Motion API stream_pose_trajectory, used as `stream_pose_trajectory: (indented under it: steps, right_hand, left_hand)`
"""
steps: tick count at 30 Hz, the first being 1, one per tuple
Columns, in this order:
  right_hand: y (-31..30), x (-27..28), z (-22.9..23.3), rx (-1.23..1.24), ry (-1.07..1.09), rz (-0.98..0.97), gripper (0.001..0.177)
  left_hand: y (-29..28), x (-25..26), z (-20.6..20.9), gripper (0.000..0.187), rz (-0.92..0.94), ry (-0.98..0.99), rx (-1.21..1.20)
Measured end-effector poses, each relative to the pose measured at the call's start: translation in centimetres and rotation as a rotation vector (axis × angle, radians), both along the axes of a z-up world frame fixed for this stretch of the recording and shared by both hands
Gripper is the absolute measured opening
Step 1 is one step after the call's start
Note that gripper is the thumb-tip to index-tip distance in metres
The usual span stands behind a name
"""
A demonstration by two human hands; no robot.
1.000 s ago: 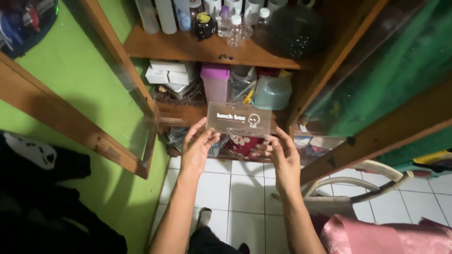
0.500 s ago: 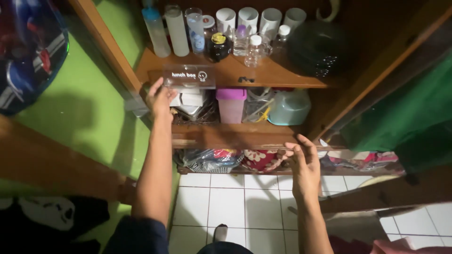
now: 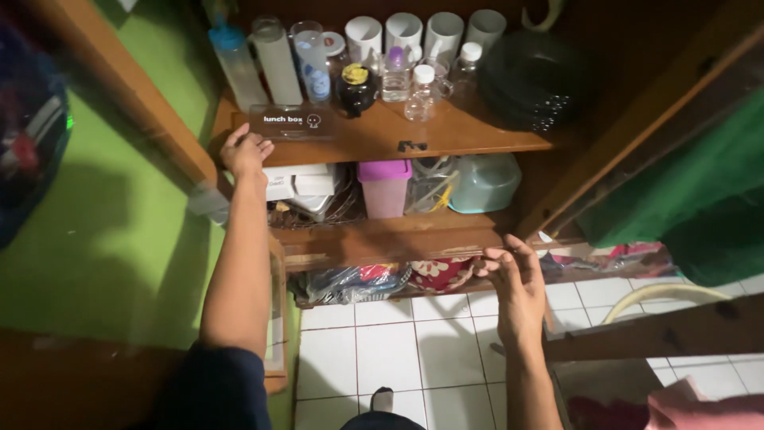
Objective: The person puts away tableware by picking up lunchbox components and glass plates from a table and placing them onto shelves inside a wooden cabinet.
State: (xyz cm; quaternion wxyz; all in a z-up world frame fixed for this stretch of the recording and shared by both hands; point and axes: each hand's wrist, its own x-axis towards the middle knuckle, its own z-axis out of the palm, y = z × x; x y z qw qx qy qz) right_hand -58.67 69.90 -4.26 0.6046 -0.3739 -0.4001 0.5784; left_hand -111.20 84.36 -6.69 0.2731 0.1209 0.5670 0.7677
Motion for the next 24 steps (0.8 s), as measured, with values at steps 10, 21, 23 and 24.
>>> stream_pose_trajectory:
  steps: [10, 21, 23, 24]
  right_hand:
    - [-0.4, 1.6, -1.4, -0.026, -0.018, -0.021, 0.033]
    - [-8.8, 9.1, 3.2, 0.139, -0.18, -0.117, 0.04]
    - [-11.8, 12.0, 3.7, 0.158, -0.187, -0.202, 0.037]
    - [-13.3, 13.6, 3.9, 0.167, -0.193, -0.245, 0.036]
  left_hand:
    - [-3.0, 11.3, 0.0, 0.037, -0.46, -0.04, 0.189]
    - [-13.1, 36.6, 4.4, 0.039, -1.123, -0.049, 0.309]
    - [-14.2, 40.4, 5.0, 0.041, -1.208, -0.06, 0.342]
    - [-14.7, 42.7, 5.1, 0.041, -1.263, -0.059, 0.343]
